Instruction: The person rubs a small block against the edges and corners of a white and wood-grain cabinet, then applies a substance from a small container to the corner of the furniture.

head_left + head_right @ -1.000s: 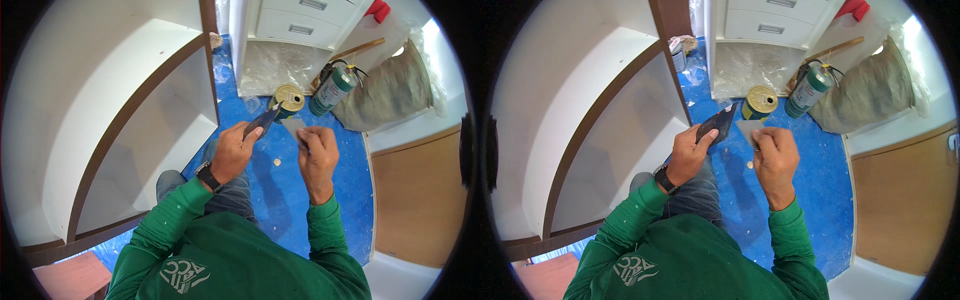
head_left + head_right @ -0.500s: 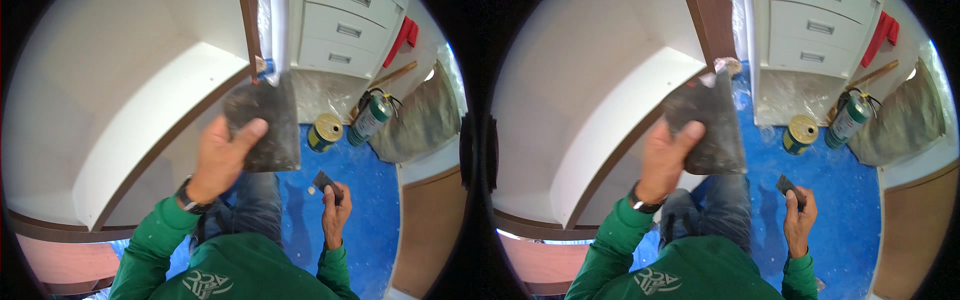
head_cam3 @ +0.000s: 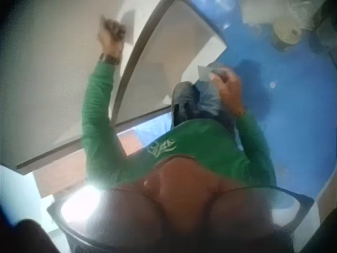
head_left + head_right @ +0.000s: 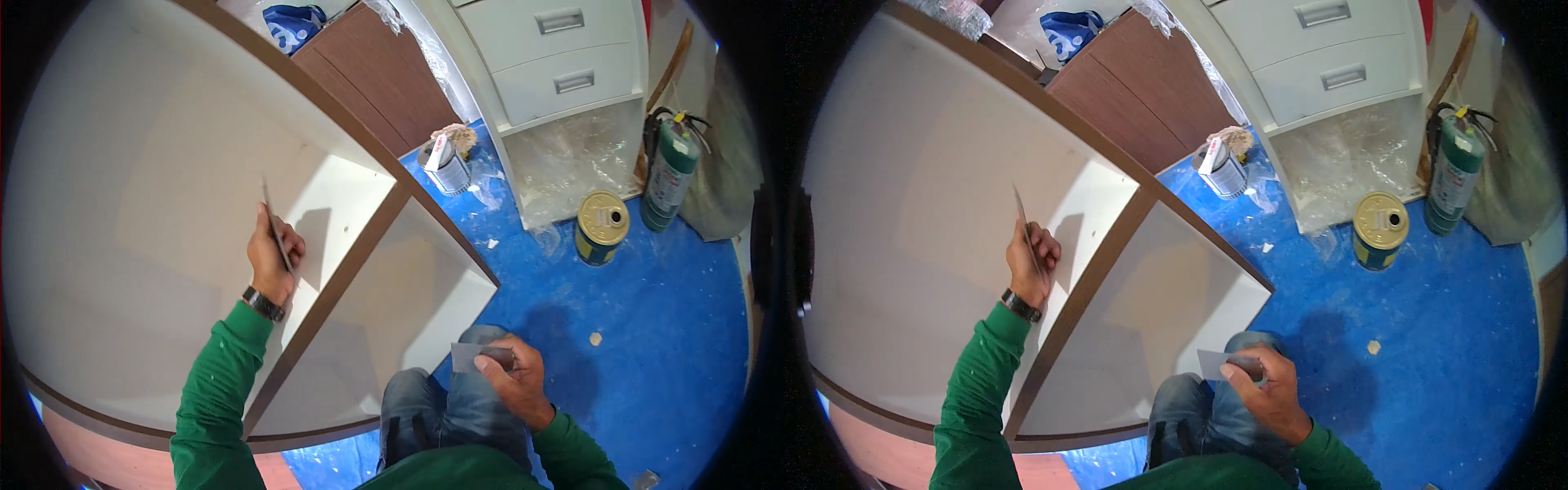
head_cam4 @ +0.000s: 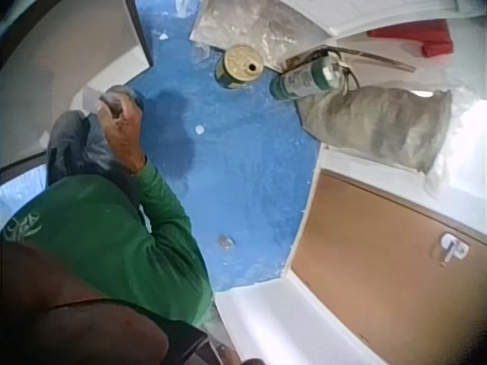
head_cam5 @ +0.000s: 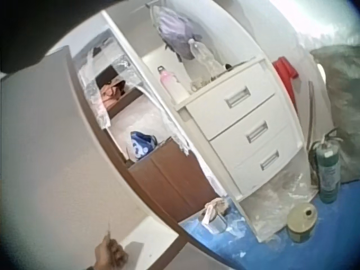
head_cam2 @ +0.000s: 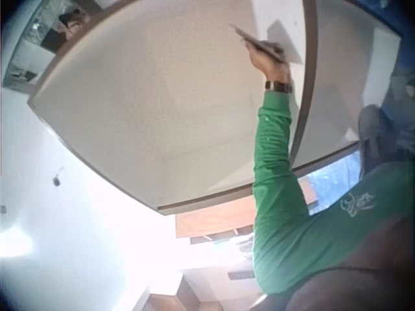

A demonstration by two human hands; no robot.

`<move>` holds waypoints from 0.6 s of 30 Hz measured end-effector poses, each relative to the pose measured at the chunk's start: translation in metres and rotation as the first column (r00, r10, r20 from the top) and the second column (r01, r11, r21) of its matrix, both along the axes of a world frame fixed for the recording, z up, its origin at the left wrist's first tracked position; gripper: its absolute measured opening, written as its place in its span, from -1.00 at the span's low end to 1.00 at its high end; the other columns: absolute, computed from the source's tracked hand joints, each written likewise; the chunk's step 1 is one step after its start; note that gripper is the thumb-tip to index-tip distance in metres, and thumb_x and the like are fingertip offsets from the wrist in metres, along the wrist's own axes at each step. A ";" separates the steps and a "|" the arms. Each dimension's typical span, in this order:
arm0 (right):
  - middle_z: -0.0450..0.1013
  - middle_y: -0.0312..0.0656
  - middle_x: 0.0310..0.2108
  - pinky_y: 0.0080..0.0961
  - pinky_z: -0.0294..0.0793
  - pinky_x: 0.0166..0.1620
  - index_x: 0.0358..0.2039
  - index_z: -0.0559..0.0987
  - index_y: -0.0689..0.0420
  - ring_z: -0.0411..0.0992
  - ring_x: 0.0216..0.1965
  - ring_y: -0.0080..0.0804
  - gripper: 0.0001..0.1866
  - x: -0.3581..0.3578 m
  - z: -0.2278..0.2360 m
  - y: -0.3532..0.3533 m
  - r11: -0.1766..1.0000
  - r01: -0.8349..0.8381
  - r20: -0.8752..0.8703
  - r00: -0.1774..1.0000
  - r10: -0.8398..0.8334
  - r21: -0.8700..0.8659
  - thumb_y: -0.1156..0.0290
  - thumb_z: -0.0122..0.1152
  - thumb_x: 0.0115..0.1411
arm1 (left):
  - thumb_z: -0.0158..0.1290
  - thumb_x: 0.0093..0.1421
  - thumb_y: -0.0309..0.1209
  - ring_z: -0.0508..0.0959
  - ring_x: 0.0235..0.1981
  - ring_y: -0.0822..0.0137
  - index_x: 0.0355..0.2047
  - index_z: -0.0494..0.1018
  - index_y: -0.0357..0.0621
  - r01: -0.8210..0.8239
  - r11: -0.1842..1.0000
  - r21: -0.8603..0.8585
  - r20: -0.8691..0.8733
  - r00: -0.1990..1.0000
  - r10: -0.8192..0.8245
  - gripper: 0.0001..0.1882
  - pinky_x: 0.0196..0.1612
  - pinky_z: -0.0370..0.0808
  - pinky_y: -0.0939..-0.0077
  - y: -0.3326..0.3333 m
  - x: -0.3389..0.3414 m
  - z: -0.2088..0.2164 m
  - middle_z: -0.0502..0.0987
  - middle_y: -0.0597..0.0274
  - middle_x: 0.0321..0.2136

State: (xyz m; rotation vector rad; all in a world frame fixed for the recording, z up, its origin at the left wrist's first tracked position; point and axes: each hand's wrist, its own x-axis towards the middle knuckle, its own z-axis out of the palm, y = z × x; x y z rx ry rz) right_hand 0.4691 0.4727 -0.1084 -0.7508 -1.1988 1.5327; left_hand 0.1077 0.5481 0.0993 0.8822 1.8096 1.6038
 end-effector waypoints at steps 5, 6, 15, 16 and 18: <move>0.58 -0.13 -0.36 -0.49 0.51 -0.27 -0.29 0.63 0.28 0.54 -0.36 -0.46 -0.89 -0.029 -0.013 0.027 0.993 -0.089 -0.132 0.988 0.078 -0.081 0.50 0.34 0.21 | -0.21 0.43 0.27 0.31 -0.71 0.39 -0.64 0.13 0.13 -0.120 0.991 -0.058 -0.156 0.982 0.110 -0.36 -0.66 0.08 0.51 0.014 0.027 0.007 0.14 0.43 -0.77; 0.58 -0.12 -0.35 -0.48 0.50 -0.27 -0.29 0.64 0.27 0.53 -0.37 -0.43 -0.89 -0.033 -0.009 0.036 0.995 -0.092 -0.129 0.988 0.087 -0.034 0.51 0.34 0.20 | -0.18 0.42 0.28 0.30 -0.72 0.40 -0.64 0.14 0.12 -0.126 0.991 -0.053 -0.204 0.972 0.113 -0.36 -0.67 0.08 0.52 0.015 0.032 0.006 0.14 0.43 -0.77; 0.58 -0.24 -0.37 -0.36 0.47 -0.31 -0.29 0.71 0.10 0.49 -0.35 -0.24 -0.74 -0.062 0.146 0.183 0.279 0.182 -0.143 0.977 -0.157 0.943 0.56 0.35 -0.07 | -0.15 0.42 0.24 0.28 -0.69 0.36 -0.59 0.18 0.10 -0.252 0.965 0.070 -0.020 0.967 0.254 -0.40 -0.59 0.16 0.46 0.016 0.016 0.002 0.16 0.41 -0.74; 0.62 -0.26 -0.35 -0.33 0.45 -0.35 -0.31 0.71 0.06 0.49 -0.39 -0.23 -0.73 -0.070 0.168 0.198 0.182 0.132 -0.099 0.979 -0.180 0.974 0.59 0.36 -0.10 | -0.15 0.43 0.23 0.28 -0.68 0.36 -0.59 0.18 0.10 -0.256 0.963 0.087 -0.003 0.966 0.257 -0.40 -0.57 0.17 0.45 0.013 0.015 0.003 0.16 0.41 -0.74; 0.61 -0.25 -0.41 -0.34 0.47 -0.38 -0.40 0.72 0.06 0.53 -0.40 -0.21 -0.84 -0.092 0.211 0.217 -0.011 -0.068 0.061 0.954 -0.292 0.998 0.50 0.32 -0.05 | -0.16 0.42 0.26 0.34 -0.70 0.30 -0.56 0.26 0.02 -0.250 0.963 0.101 0.040 0.968 0.247 -0.37 -0.61 0.18 0.43 0.009 0.009 0.004 0.21 0.35 -0.72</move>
